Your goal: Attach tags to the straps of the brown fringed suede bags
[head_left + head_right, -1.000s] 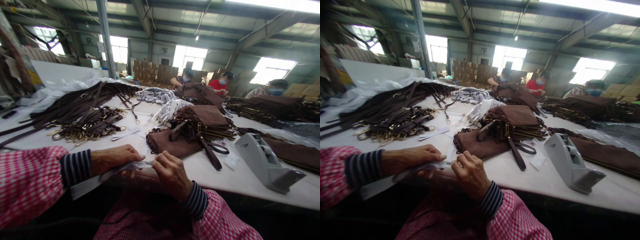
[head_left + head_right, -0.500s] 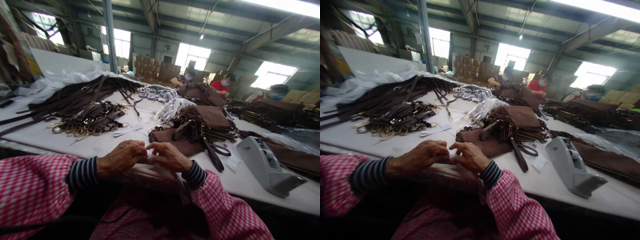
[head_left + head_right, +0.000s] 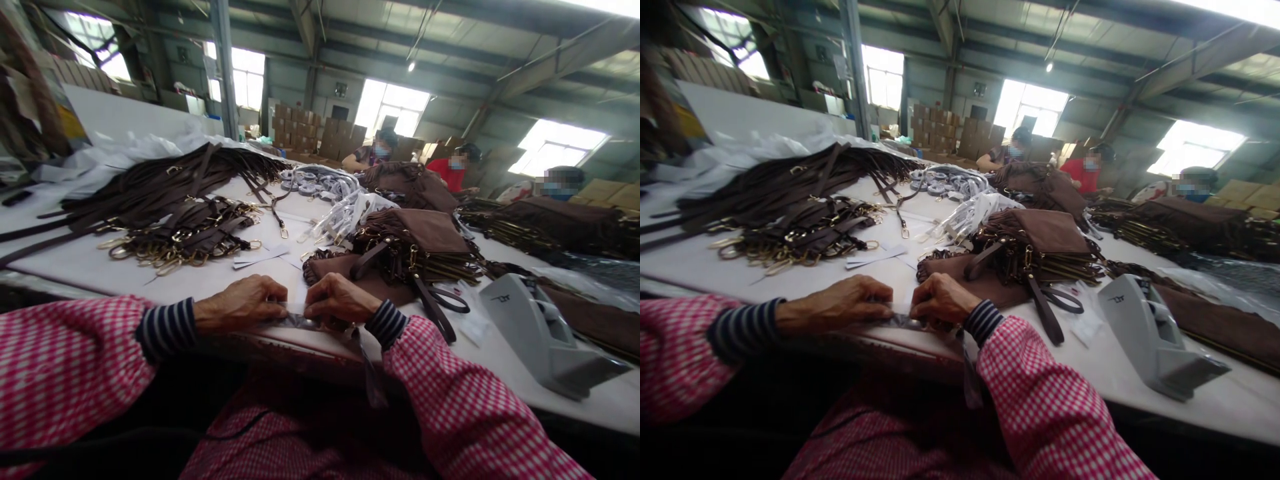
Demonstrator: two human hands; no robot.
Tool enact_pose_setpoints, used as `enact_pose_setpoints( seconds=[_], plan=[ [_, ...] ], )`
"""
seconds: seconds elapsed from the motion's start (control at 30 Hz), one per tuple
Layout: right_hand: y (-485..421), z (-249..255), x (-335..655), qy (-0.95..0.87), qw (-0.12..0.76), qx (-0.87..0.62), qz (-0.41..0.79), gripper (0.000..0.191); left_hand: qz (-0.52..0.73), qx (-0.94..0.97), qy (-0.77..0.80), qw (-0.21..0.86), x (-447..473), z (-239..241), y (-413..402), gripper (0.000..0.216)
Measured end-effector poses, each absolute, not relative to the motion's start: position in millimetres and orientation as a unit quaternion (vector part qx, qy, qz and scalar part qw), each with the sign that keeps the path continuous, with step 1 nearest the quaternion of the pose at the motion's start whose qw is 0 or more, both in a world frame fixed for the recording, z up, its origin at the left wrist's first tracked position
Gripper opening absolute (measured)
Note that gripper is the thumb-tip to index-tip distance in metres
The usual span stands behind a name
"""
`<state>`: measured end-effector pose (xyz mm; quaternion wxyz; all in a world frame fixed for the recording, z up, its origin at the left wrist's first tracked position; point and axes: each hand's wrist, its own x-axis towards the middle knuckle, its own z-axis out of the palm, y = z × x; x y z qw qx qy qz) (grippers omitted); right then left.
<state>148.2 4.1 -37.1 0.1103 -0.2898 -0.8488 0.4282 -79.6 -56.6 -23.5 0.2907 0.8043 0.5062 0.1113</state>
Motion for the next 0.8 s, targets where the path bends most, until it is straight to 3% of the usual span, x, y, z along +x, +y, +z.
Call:
enact_pose_setpoints(
  seconds=[0.13, 0.3, 0.4, 0.53, 0.67, 0.8],
  plan=[
    [0, -36, 149, -0.878, 0.123, -0.281, 0.366, 0.004, 0.135, 0.826, 0.506, 0.207, -78, -31, -58, 0.028],
    [-25, -55, 154, -0.939, 0.182, -0.272, 0.109, 0.011, 0.175, 0.889, 0.421, 0.032, -81, -47, -65, 0.029],
    [-38, -67, 155, -0.955, 0.16, -0.242, -0.053, 0.01, 0.165, 0.92, 0.341, -0.101, -84, -54, -69, 0.029],
    [-52, -71, 158, -0.964, 0.131, -0.201, -0.112, 0.016, 0.116, 0.938, 0.25, -0.209, -83, -55, -74, 0.017],
    [-66, -64, 163, -0.957, 0.119, -0.241, -0.109, 0.022, 0.059, 0.942, 0.258, -0.204, -81, -48, -81, 0.01],
    [-69, -56, 160, -0.955, 0.093, -0.265, -0.098, 0.018, 0.032, 0.933, 0.352, -0.073, -75, -30, -80, 0.016]
  ],
)
